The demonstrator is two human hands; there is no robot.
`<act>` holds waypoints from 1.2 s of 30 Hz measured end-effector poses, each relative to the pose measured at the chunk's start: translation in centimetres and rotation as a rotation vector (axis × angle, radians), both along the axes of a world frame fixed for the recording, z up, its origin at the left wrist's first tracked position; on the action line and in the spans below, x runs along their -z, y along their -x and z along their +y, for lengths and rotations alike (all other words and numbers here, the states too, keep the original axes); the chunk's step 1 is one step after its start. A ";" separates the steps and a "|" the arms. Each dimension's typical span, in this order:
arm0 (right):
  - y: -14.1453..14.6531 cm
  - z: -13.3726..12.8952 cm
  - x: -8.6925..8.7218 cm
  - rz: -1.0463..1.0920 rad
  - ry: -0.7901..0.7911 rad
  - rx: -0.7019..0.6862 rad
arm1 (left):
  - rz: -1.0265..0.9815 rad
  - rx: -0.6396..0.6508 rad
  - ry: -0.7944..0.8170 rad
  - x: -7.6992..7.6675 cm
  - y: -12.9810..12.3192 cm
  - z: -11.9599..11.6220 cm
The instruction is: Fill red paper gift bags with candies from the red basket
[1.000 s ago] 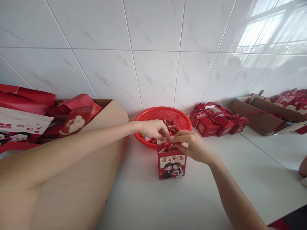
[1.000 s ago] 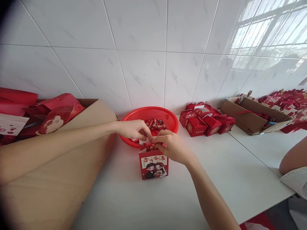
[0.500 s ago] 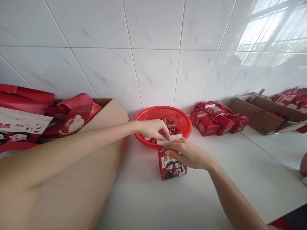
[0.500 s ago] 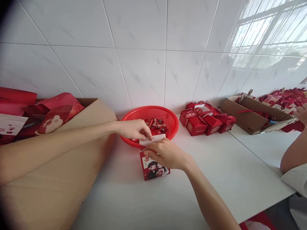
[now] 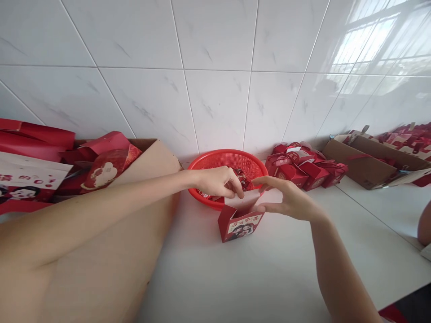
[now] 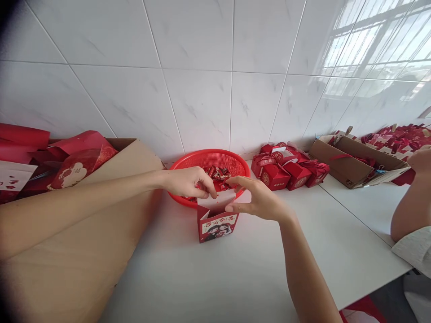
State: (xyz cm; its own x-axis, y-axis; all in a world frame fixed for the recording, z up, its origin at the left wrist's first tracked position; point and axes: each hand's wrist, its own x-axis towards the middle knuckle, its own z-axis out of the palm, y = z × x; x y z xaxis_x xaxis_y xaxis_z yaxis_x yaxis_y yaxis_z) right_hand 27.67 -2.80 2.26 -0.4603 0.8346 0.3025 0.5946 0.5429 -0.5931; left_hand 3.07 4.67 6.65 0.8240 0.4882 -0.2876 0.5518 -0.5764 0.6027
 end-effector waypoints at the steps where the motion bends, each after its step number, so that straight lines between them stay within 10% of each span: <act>1: -0.4 0.2 0.1 -0.025 0.020 -0.010 | -0.018 0.000 0.014 -0.1 0.0 0.0; 12: -0.5 1.6 0.5 0.588 0.353 -0.162 | -0.470 -0.137 0.047 -1.6 -0.2 0.9; 36: 0.2 2.1 1.1 0.729 0.236 0.011 | -0.392 -0.115 0.091 0.2 0.2 1.1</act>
State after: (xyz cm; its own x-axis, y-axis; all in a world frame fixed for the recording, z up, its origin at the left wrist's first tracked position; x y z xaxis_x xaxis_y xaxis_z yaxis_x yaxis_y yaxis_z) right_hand 27.45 -0.71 1.18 -0.2035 0.9184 0.3392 0.0128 0.3489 -0.9371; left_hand 2.86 5.75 6.48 0.8212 0.5706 -0.0095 0.3286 -0.4591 0.8254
